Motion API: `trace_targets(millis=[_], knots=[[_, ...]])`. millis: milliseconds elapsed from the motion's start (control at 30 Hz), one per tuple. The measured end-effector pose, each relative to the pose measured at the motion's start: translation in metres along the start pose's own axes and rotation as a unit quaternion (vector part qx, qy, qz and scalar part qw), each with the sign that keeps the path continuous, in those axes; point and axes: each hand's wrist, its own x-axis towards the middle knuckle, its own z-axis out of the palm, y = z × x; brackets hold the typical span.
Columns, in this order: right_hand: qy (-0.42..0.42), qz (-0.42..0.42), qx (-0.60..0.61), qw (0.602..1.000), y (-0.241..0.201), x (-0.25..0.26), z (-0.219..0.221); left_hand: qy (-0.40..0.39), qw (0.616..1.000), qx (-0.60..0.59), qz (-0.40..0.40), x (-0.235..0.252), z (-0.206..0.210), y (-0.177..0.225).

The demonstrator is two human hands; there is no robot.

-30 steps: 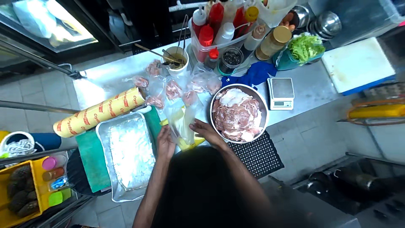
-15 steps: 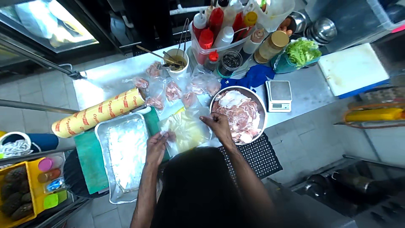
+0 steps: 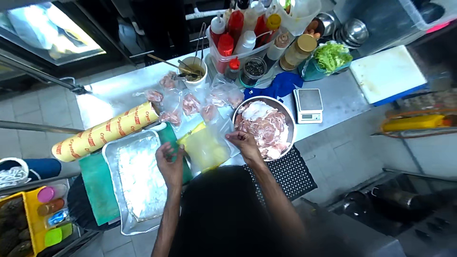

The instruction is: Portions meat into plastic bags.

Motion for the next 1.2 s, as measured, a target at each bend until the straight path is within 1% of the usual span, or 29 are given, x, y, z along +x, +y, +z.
trace_targets(millis=[33, 67, 133, 167, 200, 267, 300, 367, 400, 433, 500, 533, 567, 600, 633, 700, 733, 767, 800, 833, 867, 900, 933, 967, 1000, 1033, 1067, 1133, 1200], knots=[[0.016, -0.020, -0.032, 0.999, 0.003, 0.000, 0.005, -0.021, 0.999, -0.024, 0.040, -0.004, 0.005, 0.009], [0.020, -0.036, -0.063, 0.997, 0.003, -0.001, 0.012, -0.074, 0.994, -0.063, 0.053, -0.009, 0.010, 0.019], [-0.002, -0.054, -0.101, 0.993, 0.001, -0.007, 0.030, -0.218, 0.966, -0.142, 0.004, -0.018, 0.024, 0.037], [-0.024, -0.053, -0.104, 0.993, -0.001, -0.010, 0.040, -0.263, 0.951, -0.158, -0.026, -0.022, 0.033, 0.044], [-0.050, -0.042, -0.091, 0.994, -0.002, -0.012, 0.048, -0.279, 0.946, -0.162, -0.042, -0.024, 0.041, 0.048], [-0.092, -0.002, -0.046, 0.995, -0.004, -0.011, 0.054, -0.270, 0.946, -0.174, -0.038, -0.022, 0.046, 0.051], [-0.098, 0.009, -0.037, 0.995, -0.005, -0.009, 0.051, -0.263, 0.948, -0.177, -0.028, -0.019, 0.044, 0.050], [-0.079, 0.008, -0.034, 0.996, -0.005, -0.007, 0.041, -0.233, 0.958, -0.164, -0.005, -0.013, 0.035, 0.045], [-0.054, -0.007, -0.046, 0.997, -0.004, -0.005, 0.035, -0.200, 0.969, -0.146, 0.007, -0.010, 0.031, 0.042], [-0.025, -0.033, -0.087, 0.995, -0.003, -0.003, 0.031, -0.162, 0.980, -0.115, 0.019, -0.008, 0.028, 0.038], [0.021, -0.093, -0.211, 0.973, 0.000, -0.004, 0.030, -0.114, 0.993, -0.019, 0.031, -0.009, 0.029, 0.035], [0.025, -0.128, -0.263, 0.956, 0.002, -0.007, 0.036, -0.108, 0.993, 0.026, 0.030, -0.012, 0.034, 0.037], [0.012, -0.165, -0.301, 0.939, 0.004, -0.011, 0.043, -0.103, 0.993, 0.052, 0.031, -0.016, 0.040, 0.040], [-0.021, -0.194, -0.323, 0.926, 0.004, -0.014, 0.051, -0.091, 0.993, 0.063, 0.037, -0.017, 0.047, 0.042], [-0.076, -0.209, -0.336, 0.915, 0.003, -0.016, 0.057, -0.073, 0.994, 0.065, 0.045, -0.016, 0.053, 0.044], [-0.228, -0.197, -0.333, 0.893, -0.005, -0.012, 0.058, -0.026, 0.995, 0.064, 0.066, -0.008, 0.054, 0.044], [-0.290, -0.186, -0.323, 0.882, -0.013, -0.006, 0.051, -0.004, 0.994, 0.070, 0.081, -0.002, 0.049, 0.043], [-0.311, -0.173, -0.319, 0.879, -0.022, 0.001, 0.040, 0.009, 0.992, 0.080, 0.093, 0.003, 0.041, 0.041], [-0.276, -0.172, -0.340, 0.882, -0.031, 0.008, 0.024, 0.015, 0.991, 0.093, 0.098, 0.008, 0.031, 0.040], [-0.200, -0.188, -0.385, 0.881, -0.038, 0.016, 0.005, 0.015, 0.990, 0.105, 0.095, 0.011, 0.021, 0.038], [-0.106, -0.209, -0.444, 0.865, -0.041, 0.026, -0.016, 0.006, 0.990, 0.110, 0.089, 0.012, 0.012, 0.036], [-0.024, -0.211, -0.506, 0.836, -0.045, 0.035, -0.036, -0.011, 0.991, 0.107, 0.079, 0.012, 0.005, 0.035], [0.029, -0.179, -0.570, 0.801, -0.046, 0.051, -0.055, -0.037, 0.991, 0.107, 0.069, 0.010, 0.000, 0.034], [0.057, -0.120, -0.626, 0.768, -0.043, 0.074, -0.072, -0.068, 0.990, 0.112, 0.058, 0.009, -0.002, 0.033], [0.062, -0.054, -0.668, 0.740, -0.038, 0.094, -0.084, -0.091, 0.987, 0.118, 0.056, 0.006, 0.000, 0.032], [0.057, -0.008, -0.692, 0.720, -0.032, 0.109, -0.093, -0.108, 0.984, 0.125, 0.061, 0.004, 0.004, 0.032], [0.054, 0.017, -0.701, 0.711, -0.028, 0.122, -0.097, -0.126, 0.981, 0.133, 0.069, 0.003, 0.009, 0.032], [0.057, 0.022, -0.699, 0.712, -0.026, 0.136, -0.099, -0.161, 0.971, 0.150, 0.089, 0.002, 0.019, 0.032], [0.074, -0.008, -0.689, 0.721, -0.029, 0.142, -0.101, -0.176, 0.963, 0.183, 0.087, 0.002, 0.026, 0.034]])
